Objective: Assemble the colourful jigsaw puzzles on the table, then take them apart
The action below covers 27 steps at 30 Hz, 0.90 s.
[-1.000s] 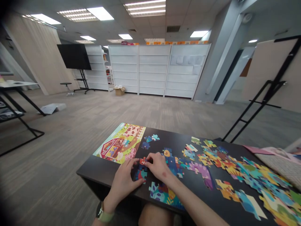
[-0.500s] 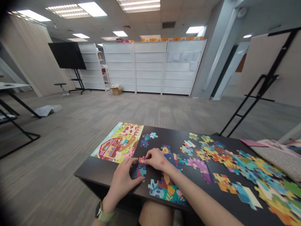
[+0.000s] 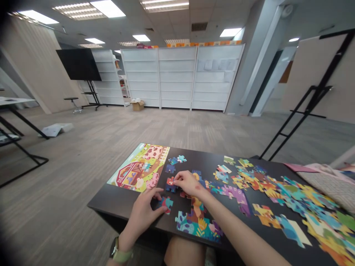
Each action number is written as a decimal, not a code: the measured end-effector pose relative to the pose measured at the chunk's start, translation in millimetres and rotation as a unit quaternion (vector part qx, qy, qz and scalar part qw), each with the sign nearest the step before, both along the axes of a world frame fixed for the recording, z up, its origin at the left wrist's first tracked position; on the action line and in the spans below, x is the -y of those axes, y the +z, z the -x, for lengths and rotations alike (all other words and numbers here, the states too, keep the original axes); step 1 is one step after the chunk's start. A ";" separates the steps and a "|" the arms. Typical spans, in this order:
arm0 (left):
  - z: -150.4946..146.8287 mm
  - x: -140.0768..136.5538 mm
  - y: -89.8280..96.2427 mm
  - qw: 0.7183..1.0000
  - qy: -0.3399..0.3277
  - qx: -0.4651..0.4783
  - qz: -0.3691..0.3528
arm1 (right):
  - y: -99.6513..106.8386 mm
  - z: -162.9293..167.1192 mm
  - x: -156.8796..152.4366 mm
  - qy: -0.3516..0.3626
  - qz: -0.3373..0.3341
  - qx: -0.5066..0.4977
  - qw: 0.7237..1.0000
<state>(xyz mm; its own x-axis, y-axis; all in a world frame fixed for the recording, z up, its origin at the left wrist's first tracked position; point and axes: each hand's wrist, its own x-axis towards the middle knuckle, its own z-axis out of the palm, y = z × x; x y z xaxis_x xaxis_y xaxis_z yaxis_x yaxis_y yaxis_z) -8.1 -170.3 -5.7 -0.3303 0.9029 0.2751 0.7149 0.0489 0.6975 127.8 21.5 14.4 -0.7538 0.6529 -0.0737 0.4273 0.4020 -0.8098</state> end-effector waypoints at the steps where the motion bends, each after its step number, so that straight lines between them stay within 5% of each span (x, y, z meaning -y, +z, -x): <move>1: 2.4 0.4 -0.9 1.000 -0.015 0.012 0.000 | 0.4 -1.6 -2.3 0.000 0.005 -0.006 1.000; 5: 8.6 2.3 -2.4 0.996 -0.058 0.066 -0.025 | -0.2 -5.5 -3.8 0.006 0.021 -0.024 0.999; 9: 4.2 9.9 4.1 0.997 -0.006 0.041 -0.067 | -1.5 -4.0 4.5 0.017 0.041 -0.027 0.999; 13: -1.9 20.9 9.5 0.999 -0.019 -0.028 -0.007 | -0.7 -1.1 14.2 0.036 0.046 -0.020 0.998; 27: -2.4 20.4 5.2 1.000 -0.015 -0.002 0.017 | -0.1 6.8 41.2 0.018 -0.126 0.035 0.991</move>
<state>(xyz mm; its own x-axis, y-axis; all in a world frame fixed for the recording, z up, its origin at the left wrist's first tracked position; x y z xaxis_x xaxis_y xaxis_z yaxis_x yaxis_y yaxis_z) -5.7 -190.7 -0.5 -0.3019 0.9213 0.2453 0.7195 0.0514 0.6926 121.0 -19.7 14.2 -0.7754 0.6305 0.0359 0.4610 0.6039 -0.6502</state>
